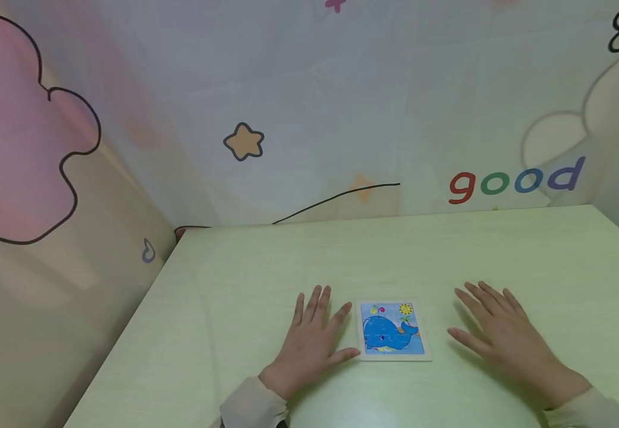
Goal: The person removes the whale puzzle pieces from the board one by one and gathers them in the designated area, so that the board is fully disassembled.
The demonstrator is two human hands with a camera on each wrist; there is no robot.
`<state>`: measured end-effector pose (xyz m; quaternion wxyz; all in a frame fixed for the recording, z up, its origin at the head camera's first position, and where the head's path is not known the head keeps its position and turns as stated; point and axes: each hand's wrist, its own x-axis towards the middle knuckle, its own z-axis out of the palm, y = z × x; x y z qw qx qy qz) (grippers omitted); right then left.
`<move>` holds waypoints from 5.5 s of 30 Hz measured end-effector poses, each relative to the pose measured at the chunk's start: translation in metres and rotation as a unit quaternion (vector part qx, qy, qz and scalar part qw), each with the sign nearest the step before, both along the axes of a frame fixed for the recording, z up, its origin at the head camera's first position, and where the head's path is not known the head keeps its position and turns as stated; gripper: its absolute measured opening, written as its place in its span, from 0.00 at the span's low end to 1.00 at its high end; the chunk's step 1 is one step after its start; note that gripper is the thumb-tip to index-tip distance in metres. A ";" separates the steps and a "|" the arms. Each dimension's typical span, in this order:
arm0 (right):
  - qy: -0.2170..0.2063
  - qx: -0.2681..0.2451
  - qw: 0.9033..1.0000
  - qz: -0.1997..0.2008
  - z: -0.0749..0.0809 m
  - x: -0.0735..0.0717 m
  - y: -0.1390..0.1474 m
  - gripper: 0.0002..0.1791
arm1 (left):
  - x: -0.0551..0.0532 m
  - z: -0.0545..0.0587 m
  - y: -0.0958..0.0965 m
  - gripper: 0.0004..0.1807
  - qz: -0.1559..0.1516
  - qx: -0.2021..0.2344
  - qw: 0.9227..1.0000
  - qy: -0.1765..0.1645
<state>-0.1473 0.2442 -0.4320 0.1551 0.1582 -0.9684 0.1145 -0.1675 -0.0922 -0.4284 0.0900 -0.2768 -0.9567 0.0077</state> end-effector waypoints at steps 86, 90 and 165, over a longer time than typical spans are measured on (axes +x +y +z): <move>-0.101 -0.142 0.982 0.073 0.010 -0.054 -0.123 0.06 | 0.032 -0.003 0.039 0.40 -0.123 -0.095 0.988 -0.021; -0.112 -0.156 0.979 0.073 0.009 -0.053 -0.122 0.06 | 0.033 -0.004 0.039 0.40 -0.127 -0.089 0.988 -0.022; -0.185 -0.196 0.962 0.050 0.036 -0.060 -0.048 0.04 | 0.029 -0.004 0.054 0.38 -0.143 -0.075 0.987 -0.017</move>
